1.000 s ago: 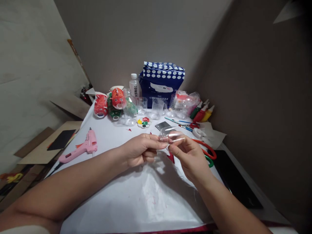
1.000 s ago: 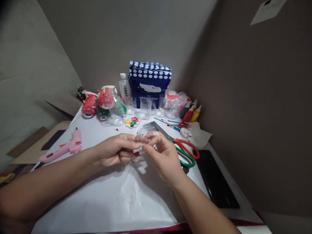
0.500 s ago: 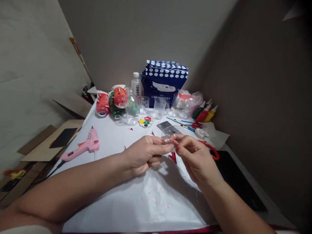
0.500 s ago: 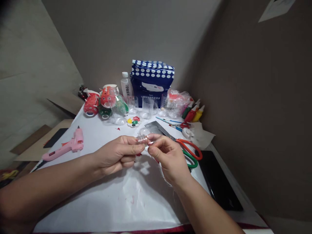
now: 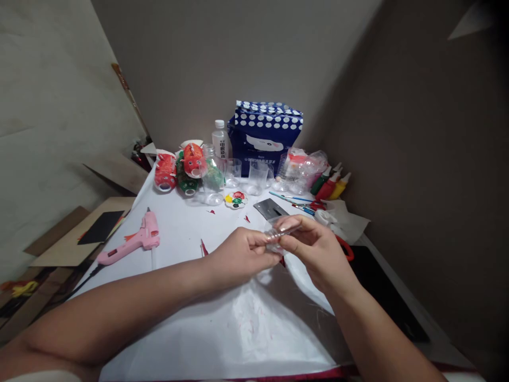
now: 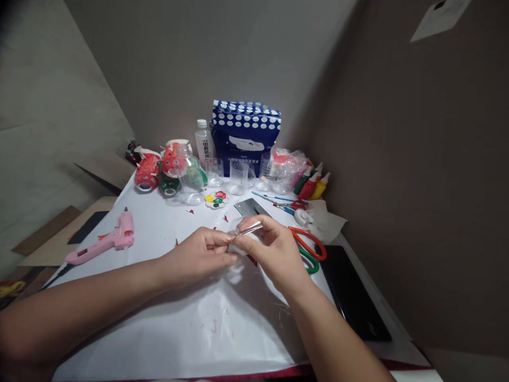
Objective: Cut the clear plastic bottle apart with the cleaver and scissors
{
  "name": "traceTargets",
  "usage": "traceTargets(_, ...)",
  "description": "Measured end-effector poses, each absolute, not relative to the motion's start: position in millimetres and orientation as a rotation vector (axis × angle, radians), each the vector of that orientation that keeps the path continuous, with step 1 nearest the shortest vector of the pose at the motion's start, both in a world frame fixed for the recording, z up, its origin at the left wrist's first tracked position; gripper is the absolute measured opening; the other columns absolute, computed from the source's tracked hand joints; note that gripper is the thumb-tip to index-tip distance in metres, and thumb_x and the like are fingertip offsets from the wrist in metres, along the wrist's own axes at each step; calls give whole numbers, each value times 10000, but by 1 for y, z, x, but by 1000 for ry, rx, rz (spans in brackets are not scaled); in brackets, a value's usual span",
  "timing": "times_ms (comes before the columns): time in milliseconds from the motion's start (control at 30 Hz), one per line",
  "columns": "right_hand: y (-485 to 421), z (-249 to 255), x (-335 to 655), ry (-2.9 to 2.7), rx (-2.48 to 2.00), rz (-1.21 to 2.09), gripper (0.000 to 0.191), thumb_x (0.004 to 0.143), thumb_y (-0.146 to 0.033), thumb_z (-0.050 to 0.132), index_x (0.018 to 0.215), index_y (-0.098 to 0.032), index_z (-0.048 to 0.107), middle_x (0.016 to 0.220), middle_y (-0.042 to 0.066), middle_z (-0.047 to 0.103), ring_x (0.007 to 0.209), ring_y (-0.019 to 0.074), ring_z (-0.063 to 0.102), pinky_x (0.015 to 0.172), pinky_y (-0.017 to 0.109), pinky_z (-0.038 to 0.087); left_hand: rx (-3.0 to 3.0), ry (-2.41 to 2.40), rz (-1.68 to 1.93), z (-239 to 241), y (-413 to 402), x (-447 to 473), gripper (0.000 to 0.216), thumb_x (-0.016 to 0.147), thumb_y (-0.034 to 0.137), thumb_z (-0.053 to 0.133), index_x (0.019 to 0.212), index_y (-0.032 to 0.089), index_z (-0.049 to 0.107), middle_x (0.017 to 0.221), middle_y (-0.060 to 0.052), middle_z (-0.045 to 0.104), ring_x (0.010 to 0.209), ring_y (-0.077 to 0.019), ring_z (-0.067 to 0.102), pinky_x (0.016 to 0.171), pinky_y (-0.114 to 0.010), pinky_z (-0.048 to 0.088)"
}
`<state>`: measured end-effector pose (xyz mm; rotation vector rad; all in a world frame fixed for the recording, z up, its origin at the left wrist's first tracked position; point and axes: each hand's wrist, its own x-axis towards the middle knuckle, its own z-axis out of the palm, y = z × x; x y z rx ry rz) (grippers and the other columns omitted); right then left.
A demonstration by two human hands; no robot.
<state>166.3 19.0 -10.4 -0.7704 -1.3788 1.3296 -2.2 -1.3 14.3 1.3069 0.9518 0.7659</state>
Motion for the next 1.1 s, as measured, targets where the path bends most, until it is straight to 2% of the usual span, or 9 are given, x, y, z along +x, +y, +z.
traceTargets(100, 18, -13, 165, -1383, -733, 1328, 89, 754, -266, 747, 738, -231, 666, 904, 21, 628, 924, 197, 570, 848, 338, 433, 969, 821, 667, 15, 6, -8, 136, 758, 257, 652, 730, 152, 569, 483, 111, 235, 412, -34, 109, 409, -216, 78)
traceTargets(233, 17, -19, 163, -1353, -692, 1349, 113, 785, -305, 714, 734, -237, 639, 926, 24, 608, 951, 202, 557, 878, 348, 426, 766, 752, 666, 21, 13, -14, 231, 768, 231, 649, 663, 182, 449, 455, 123, 205, 386, -23, 79, 381, -187, 67)
traceTargets(367, 14, -20, 158, -1368, -756, 1329, 116, 780, -298, 720, 806, -248, 618, 1010, 19, 565, 1010, 193, 523, 894, 314, 420, 783, 782, 670, 20, 15, -16, 146, 783, 269, 669, 800, 149, 588, 456, 129, 199, 388, -16, 68, 383, -180, 64)
traceTargets(467, 13, -19, 154, -1351, -761, 1317, 161, 775, -268, 729, 888, -268, 613, 967, -3, 567, 951, 169, 531, 869, 296, 422, 884, 842, 723, 15, 13, -12, 276, 754, 356, 716, 877, 116, 657, 474, 121, 238, 394, -10, 97, 394, -195, 66)
traceTargets(533, 13, -20, 152, -1299, -767, 1284, 131, 767, -259, 738, 807, -249, 613, 940, -13, 570, 897, 152, 532, 821, 276, 424, 938, 862, 752, 14, 11, -9, 331, 719, 389, 744, 878, 106, 675, 479, 114, 274, 392, -9, 126, 397, -205, 71)
traceTargets(667, 12, -19, 151, -1182, -786, 1322, 228, 752, -267, 751, 629, -205, 568, 941, 1, 600, 860, 145, 546, 791, 275, 426, 946, 874, 790, 17, 6, -4, 335, 689, 388, 766, 848, 102, 692, 482, 110, 309, 383, -5, 143, 393, -218, 65)
traceTargets(800, 12, -18, 153, -1102, -752, 1431, 228, 731, -276, 769, 620, -204, 584, 943, 12, 618, 896, 157, 556, 823, 286, 428, 934, 846, 824, 19, 2, -1, 279, 708, 362, 755, 801, 105, 703, 457, 114, 285, 375, -2, 139, 397, -221, 66)
traceTargets(933, 11, -19, 156, -1089, -720, 1480, 195, 729, -257, 773, 634, -205, 611, 940, 9, 625, 910, 151, 553, 839, 275, 424, 909, 829, 838, 17, -1, 0, 285, 710, 343, 751, 845, 94, 715, 475, 101, 349, 378, 6, 145, 403, -215, 83)
traceTargets(1100, 10, -16, 156, -1056, -684, 1547, 202, 704, -244, 793, 618, -194, 616, 933, 5, 630, 892, 135, 556, 842, 255, 424, 935, 830, 847, 13, -3, -1, 280, 713, 345, 743, 855, 105, 721, 457, 113, 301, 388, 1, 148, 407, -199, 102)
